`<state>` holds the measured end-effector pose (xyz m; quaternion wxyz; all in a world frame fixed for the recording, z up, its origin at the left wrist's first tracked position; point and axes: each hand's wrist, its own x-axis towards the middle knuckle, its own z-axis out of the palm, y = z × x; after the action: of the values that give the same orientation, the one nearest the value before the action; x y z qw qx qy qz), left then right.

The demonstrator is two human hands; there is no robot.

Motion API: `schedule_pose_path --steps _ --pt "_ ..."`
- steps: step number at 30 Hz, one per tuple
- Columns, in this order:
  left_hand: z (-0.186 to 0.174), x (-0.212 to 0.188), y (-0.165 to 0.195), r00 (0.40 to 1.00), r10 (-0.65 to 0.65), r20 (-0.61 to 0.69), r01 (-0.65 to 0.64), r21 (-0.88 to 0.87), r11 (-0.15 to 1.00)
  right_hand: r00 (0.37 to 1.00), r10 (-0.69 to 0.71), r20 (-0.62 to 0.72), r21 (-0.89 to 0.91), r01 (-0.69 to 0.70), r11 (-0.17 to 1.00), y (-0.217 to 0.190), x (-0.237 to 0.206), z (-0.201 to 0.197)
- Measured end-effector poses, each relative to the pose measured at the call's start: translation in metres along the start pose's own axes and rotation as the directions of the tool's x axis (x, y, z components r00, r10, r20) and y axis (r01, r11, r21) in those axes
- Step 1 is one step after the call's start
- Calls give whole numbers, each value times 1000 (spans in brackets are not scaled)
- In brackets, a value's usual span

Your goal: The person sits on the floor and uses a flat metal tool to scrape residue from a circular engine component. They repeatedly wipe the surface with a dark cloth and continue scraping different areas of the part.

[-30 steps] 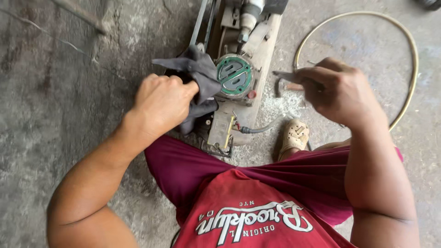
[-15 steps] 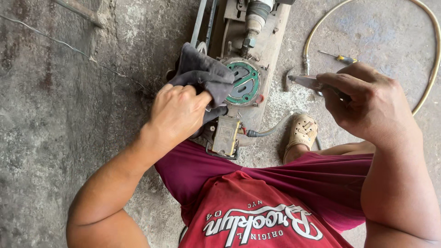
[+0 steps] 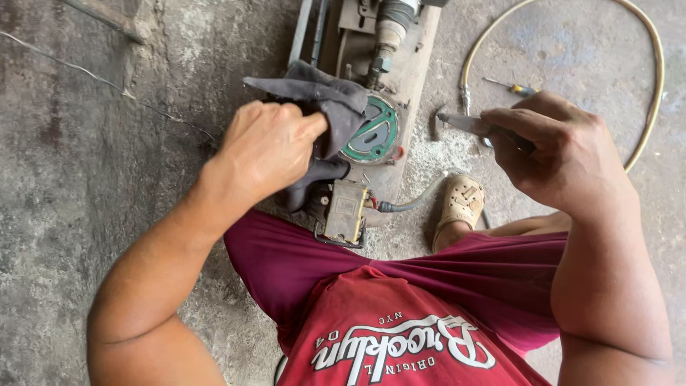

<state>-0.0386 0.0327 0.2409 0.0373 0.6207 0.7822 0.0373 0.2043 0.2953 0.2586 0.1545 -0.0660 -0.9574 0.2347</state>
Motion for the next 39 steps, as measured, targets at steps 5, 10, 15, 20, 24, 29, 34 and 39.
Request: schedule_pose_path --steps 5,10,15,20,24,29,34,39 --pt "-6 32 6 991 122 47 -123 25 992 999 20 35 16 -21 1000 -1 0 2" --pt "-19 22 2 992 130 9 -130 37 991 999 -35 4 -17 35 999 1 0 -2" --pt "-17 16 9 994 87 70 -93 77 993 1000 -12 -24 -19 11 1000 6 -9 -11" --pt "-1 26 29 990 90 108 -93 23 995 999 3 43 -12 -2 1000 2 -10 -8" --pt "1 6 31 990 22 142 -24 13 1000 999 -26 19 8 25 1000 -5 -9 -6" --pt "-16 -24 31 971 -104 216 93 62 994 1000 -30 1 -26 30 999 0 -14 -1" --pt "-28 -19 43 975 -89 205 84 31 996 999 3 45 14 -4 1000 9 -21 4" --pt "-6 -2 47 998 -16 58 14 25 1000 998 -22 57 10 22 1000 5 -16 2"
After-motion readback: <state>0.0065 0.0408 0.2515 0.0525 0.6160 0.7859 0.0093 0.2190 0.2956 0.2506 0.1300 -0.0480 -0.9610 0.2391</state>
